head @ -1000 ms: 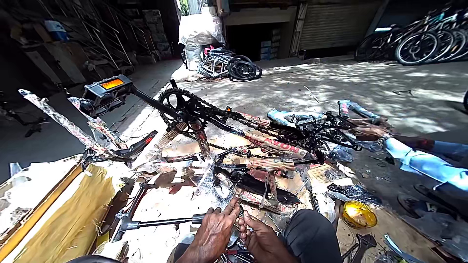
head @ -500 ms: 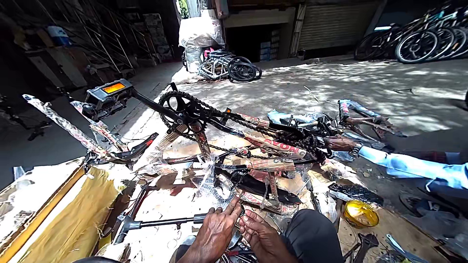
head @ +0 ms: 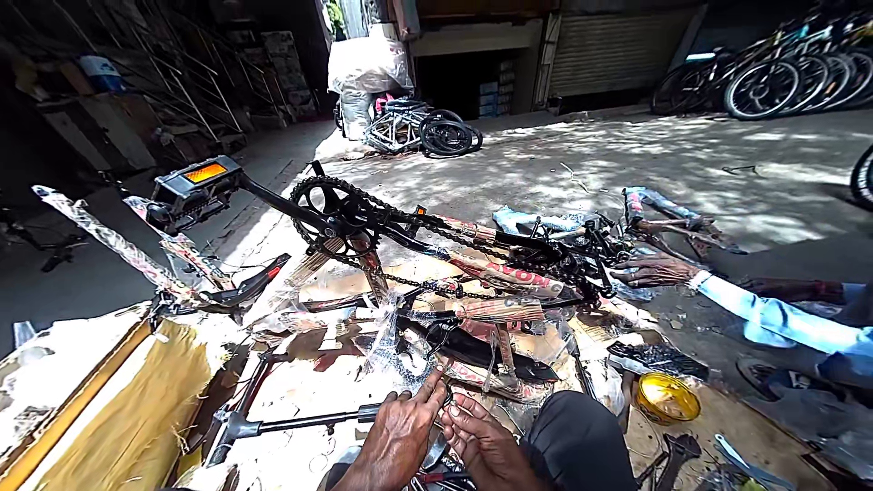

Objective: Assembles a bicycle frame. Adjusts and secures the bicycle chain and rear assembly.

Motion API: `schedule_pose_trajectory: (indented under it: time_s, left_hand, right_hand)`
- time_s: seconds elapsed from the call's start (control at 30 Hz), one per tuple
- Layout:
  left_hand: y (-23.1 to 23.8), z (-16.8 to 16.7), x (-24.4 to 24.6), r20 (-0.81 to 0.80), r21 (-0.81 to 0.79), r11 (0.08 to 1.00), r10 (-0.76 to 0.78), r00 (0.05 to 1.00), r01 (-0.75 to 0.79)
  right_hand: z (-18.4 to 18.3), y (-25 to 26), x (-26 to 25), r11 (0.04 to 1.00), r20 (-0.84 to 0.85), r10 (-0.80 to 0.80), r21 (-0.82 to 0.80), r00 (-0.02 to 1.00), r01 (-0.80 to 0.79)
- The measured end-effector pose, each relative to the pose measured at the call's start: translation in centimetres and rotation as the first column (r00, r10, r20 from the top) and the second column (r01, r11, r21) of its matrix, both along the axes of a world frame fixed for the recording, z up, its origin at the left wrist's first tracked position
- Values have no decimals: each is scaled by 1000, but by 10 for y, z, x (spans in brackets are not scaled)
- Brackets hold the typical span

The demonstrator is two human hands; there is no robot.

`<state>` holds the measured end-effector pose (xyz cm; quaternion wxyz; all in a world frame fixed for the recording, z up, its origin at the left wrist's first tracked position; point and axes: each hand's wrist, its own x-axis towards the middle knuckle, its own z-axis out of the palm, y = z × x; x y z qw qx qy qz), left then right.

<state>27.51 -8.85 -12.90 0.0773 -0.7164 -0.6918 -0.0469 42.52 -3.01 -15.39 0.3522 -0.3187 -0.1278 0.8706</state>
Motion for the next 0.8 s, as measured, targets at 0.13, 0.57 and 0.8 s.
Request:
schedule_pose_trajectory:
  time_s: [0.13,0.57,0.8]
  left_hand:
    - [-1,-2,0,-33,10,1000,2,999,-2]
    - [0,-2,3,-27,26,1000,-9,1000,10]
    - [3,3,1,15,39,999,16,1000,-16]
  right_hand:
    - [7,7,0,994,95,64,-100,993,-55]
    - [6,7,6,993,69,108,-49,992,-105]
    - [-6,5,9,998,51,-4,57,999,1]
